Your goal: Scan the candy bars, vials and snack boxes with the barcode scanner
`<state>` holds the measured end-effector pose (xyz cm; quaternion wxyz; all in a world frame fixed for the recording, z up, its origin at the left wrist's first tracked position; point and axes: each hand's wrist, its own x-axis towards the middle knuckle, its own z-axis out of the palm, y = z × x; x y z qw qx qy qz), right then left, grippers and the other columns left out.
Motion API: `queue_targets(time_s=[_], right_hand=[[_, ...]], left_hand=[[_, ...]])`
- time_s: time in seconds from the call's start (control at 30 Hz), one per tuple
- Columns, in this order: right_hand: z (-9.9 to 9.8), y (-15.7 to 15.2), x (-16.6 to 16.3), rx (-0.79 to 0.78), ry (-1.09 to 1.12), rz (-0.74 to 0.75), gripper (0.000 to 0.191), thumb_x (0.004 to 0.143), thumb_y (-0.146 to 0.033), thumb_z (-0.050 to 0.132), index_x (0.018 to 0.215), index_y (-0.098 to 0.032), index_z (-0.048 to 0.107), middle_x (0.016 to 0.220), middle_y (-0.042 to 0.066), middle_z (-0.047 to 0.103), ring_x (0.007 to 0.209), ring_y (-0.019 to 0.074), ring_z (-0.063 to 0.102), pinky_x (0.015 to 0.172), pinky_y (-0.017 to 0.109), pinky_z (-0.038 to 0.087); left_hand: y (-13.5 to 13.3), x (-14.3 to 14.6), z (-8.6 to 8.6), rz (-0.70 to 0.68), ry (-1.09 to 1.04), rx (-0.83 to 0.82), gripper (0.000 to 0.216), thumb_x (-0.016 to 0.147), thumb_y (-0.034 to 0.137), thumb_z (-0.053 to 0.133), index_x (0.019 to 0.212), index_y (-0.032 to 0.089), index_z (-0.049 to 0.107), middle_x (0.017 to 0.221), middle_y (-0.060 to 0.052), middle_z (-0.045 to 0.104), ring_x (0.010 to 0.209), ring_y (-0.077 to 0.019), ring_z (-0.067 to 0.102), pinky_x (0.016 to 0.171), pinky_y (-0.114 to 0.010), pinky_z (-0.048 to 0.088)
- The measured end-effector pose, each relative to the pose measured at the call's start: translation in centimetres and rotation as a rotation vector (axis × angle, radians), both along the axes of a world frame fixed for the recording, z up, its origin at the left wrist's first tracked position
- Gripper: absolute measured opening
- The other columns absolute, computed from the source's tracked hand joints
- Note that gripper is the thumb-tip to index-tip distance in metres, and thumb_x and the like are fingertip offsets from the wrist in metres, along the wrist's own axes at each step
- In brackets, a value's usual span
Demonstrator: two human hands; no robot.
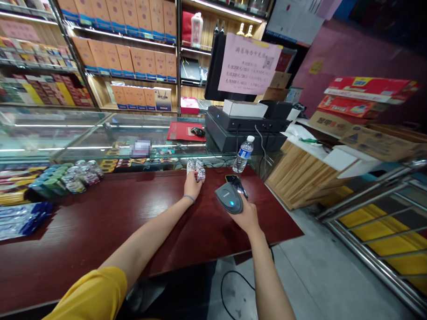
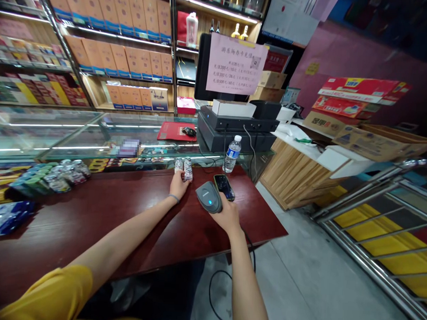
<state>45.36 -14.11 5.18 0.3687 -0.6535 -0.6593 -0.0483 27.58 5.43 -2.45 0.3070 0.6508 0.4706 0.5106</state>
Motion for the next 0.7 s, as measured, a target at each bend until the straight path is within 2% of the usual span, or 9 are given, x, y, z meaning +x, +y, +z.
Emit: queue_targets(time_s=[0.27,0.43,0.57,0.7], right_hand=[[-0.2,0.1,0.0,-0.01,0.003,0.007,0.042,0.075,-0.038,0.067,0.115,-0.023,0.062,0.077,0.005,0.076,0.071,0.0285,0.075,0.059,0.029,0.052],[0.0,0.0,-0.4,-0.009,-0.001,-0.002,0.042,0.075,-0.041,0.068,0.114,-0.023,0.062,0.078,0.006,0.077,0.073,0.0297,0.075,0.06,0.03,0.053],[0.6,0.2,-1.5,0.004,0.01,0.004,0.042,0.075,-0.04,0.068,0.112,-0.023,0.062,0.079,0.006,0.076,0.072,0.0293,0.075,0.06,0.03,0.053],[1.1,1.1,-3.8,0.066,0.013,0.035,0.041,0.074,-0.037,0.067,0.112,-0.023,0.062,0.078,0.005,0.076,0.069,0.0273,0.074,0.06,0.03,0.054]], left_hand=[[0.4,0.2,-0.3,-0.003,-0.012,0.004,0.033,0.073,0.011,0.071,0.102,0.018,0.057,0.098,-0.007,0.062,0.091,-0.0219,0.063,0.088,-0.039,0.051],[-0.3,-0.4,-0.3,-0.004,-0.048,0.0,0.038,0.071,0.016,0.076,0.103,0.017,0.057,0.103,-0.009,0.06,0.095,-0.0218,0.062,0.089,-0.039,0.052],[-1.3,-3.0,0.1,-0.033,-0.131,-0.011,0.046,0.069,0.019,0.08,0.109,0.017,0.057,0.107,-0.009,0.06,0.096,-0.0217,0.061,0.085,-0.038,0.054],[-2.2,-8.4,1.8,-0.06,-0.253,0.006,0.046,0.073,0.022,0.076,0.114,0.019,0.056,0.111,-0.01,0.06,0.101,-0.0208,0.062,0.087,-0.038,0.056]])
